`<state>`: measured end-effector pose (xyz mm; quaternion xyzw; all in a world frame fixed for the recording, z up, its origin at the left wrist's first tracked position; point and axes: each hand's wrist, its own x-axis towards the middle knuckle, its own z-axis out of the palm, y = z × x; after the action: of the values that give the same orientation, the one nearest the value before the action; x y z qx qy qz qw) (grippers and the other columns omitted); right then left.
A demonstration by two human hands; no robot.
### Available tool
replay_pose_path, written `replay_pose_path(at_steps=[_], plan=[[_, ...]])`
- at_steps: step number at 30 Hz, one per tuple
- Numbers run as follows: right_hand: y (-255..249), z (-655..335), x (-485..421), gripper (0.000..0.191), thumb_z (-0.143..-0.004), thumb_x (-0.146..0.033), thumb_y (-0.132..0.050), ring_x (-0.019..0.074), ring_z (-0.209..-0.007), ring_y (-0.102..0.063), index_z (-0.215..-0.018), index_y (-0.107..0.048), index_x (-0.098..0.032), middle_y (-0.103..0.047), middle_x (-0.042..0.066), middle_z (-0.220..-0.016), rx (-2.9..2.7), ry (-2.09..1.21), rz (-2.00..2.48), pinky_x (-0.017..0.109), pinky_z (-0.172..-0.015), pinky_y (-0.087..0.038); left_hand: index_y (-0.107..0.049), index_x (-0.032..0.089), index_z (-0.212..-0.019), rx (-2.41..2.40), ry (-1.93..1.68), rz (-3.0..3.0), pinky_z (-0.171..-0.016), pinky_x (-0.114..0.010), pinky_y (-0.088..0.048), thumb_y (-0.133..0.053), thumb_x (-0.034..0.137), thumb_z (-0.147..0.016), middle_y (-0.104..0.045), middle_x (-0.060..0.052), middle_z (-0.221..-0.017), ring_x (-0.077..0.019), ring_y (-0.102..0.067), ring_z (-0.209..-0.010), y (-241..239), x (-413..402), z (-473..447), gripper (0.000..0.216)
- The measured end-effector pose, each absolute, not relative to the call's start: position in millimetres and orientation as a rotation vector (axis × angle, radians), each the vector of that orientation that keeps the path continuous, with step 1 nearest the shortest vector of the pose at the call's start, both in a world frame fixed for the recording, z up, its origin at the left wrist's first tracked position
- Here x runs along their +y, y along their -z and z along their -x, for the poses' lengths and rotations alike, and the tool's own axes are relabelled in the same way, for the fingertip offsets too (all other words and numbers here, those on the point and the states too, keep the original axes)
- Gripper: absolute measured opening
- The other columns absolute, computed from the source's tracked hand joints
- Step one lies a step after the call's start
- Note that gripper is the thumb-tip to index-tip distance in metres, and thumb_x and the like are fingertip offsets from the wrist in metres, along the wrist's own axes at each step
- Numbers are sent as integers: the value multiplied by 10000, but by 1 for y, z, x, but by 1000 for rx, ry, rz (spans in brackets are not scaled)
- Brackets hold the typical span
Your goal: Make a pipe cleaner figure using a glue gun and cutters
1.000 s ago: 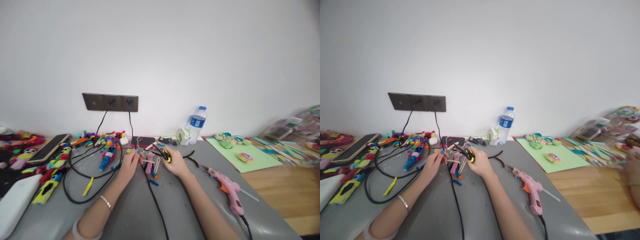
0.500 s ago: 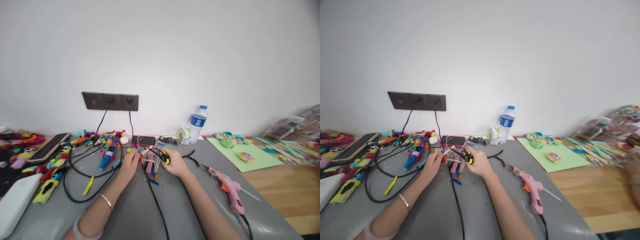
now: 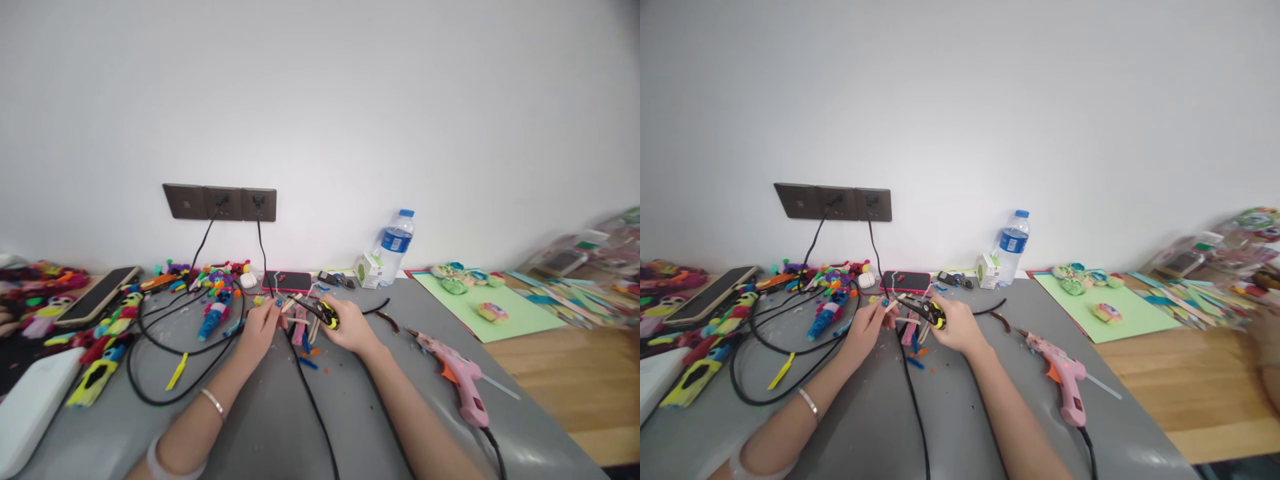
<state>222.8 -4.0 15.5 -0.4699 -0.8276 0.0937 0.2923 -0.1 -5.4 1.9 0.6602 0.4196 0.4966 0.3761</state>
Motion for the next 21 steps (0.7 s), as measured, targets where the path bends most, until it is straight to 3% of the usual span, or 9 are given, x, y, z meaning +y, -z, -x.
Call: replay_pose_path(at_steps=[21], plan=[[-12,-223,-3,172,-709,-207,-547,201,-631,-588,-880,-548,-221,-658,26,-729,-2226,-255,1271,255,-587,-358,-642,165,-791,1027,-1255,-1749,-551,-280,-443,-358,420,-974,-610,-33,-577,-167,-556,-530,-6,-9,0,424]])
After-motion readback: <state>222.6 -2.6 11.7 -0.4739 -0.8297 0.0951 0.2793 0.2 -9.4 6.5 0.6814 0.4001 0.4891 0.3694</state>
